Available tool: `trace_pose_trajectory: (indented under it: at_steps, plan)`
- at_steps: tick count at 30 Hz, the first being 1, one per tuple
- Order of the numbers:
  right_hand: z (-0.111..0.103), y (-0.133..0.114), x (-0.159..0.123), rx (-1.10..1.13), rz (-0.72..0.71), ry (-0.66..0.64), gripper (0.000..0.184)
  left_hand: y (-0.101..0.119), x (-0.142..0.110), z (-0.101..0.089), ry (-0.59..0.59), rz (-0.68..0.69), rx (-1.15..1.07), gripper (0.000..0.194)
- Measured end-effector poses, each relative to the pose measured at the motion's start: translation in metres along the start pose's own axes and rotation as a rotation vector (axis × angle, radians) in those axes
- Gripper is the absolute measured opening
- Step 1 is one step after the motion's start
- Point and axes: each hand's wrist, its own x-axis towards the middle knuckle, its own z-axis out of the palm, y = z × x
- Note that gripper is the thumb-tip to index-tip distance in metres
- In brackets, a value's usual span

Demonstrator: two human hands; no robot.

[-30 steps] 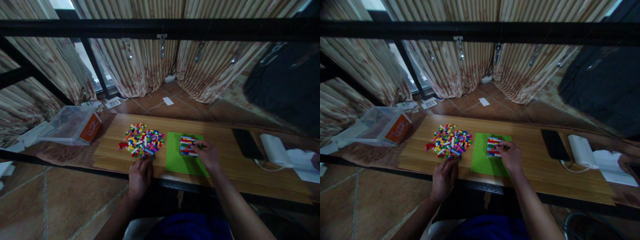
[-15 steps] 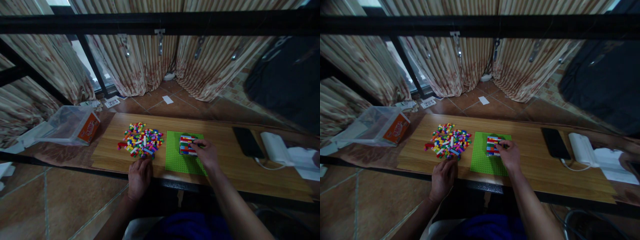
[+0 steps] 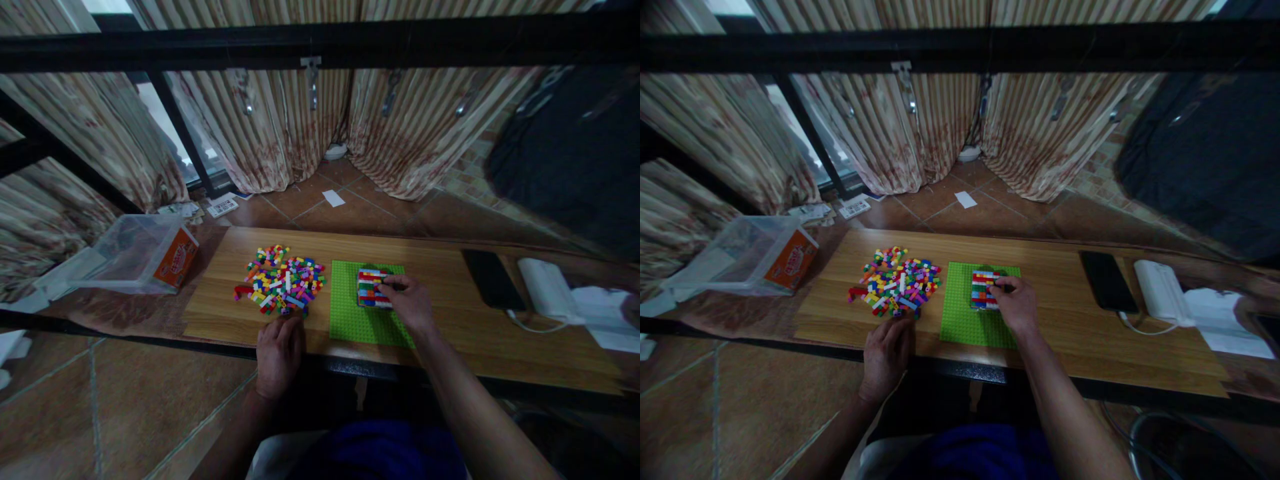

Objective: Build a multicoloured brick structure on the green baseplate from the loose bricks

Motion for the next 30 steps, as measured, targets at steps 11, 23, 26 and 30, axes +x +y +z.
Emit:
trace_pose_trajectory:
  at_steps: [11, 23, 26, 30]
  plan:
    - [-0.004, 0.010, 0.004, 0.355, 0.098, -0.104, 0.038, 0.000, 0.003, -0.001, 0.018, 0.018, 0.003, 0.021]
    - [-0.003, 0.012, 0.005, 0.176, 0.055, -0.088, 0.033, 0.000, 0.001, 0.000, 0.022, 0.017, 0.003, 0.021]
    - [-0.004, 0.013, 0.006, 0.164, 0.059, -0.111, 0.035, 0.002, 0.001, -0.001, 0.009, 0.003, -0.016, 0.021]
    - [-0.009, 0.009, 0.003, 0.045, 0.016, -0.108, 0.031, 0.005, 0.000, -0.003, -0.006, -0.015, -0.046, 0.020]
